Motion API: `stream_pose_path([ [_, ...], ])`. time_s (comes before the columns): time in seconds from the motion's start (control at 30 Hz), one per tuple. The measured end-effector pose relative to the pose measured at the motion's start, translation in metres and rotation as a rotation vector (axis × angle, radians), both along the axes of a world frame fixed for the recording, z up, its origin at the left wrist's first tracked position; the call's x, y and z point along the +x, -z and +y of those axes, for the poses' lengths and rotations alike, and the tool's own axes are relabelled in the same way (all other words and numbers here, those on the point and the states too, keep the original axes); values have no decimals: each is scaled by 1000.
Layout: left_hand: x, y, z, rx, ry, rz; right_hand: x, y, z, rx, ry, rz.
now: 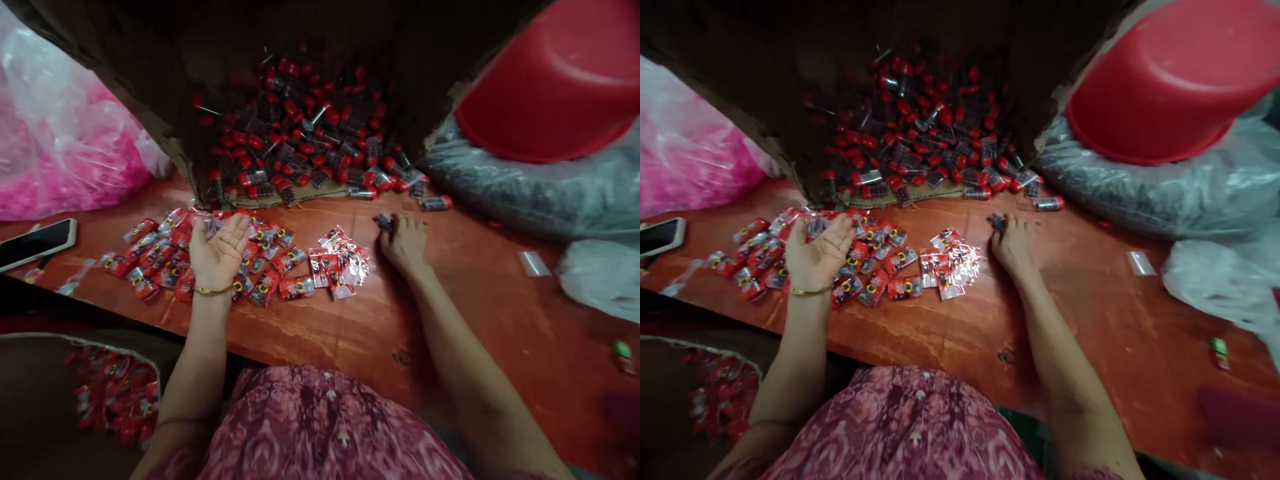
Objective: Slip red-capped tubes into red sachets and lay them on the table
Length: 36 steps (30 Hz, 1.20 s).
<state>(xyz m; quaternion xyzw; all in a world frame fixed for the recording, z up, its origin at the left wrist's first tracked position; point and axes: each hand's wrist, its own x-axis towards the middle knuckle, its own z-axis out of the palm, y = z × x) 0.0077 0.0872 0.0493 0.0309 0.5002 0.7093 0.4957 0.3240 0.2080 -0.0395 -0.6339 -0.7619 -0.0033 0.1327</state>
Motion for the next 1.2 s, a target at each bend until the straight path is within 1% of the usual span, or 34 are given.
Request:
stream_pose_path([
  [0.07,29,9,-3,-55,185,155,9,2,-22,7,-47,16],
  [0.1,45,16,-5,-65,282,293,14,3,-33,13,-75,29],
  [0.17,78,28,-7,-18,443,685,25,7,-57,24,-120,55],
  [0.23,107,39,-4,69,623,1094,34,11,-79,38,-142,81],
  [0.3,127,46,2,114,774,1434,40,14,-97,60,-133,109],
  [0.33,135,48,5,109,834,1567,42,16,-105,74,-121,123],
  [0.37,140,51,9,88,887,1674,44,17,-112,90,-104,139],
  [0.43,147,55,16,42,964,1816,45,19,-122,125,-72,175],
  [0.5,150,58,19,9,990,1890,45,19,-128,165,-54,216],
  [0.63,153,59,19,-43,966,1939,36,11,-132,262,-28,293],
  [0.8,155,56,17,-84,913,1927,10,-1,-131,314,-87,359],
  [0.9,157,58,20,-96,917,1910,-1,-4,-130,289,-105,392],
  [1.0,158,60,21,-101,915,1891,-5,-6,-130,264,-105,451],
  [1.1,157,61,19,-90,828,1855,-8,-10,-130,243,-89,562],
  [1.13,157,60,18,-81,792,1840,-10,-12,-130,211,-69,624],
  [1.2,156,56,15,-59,731,1809,-18,-14,-128,94,-17,799],
])
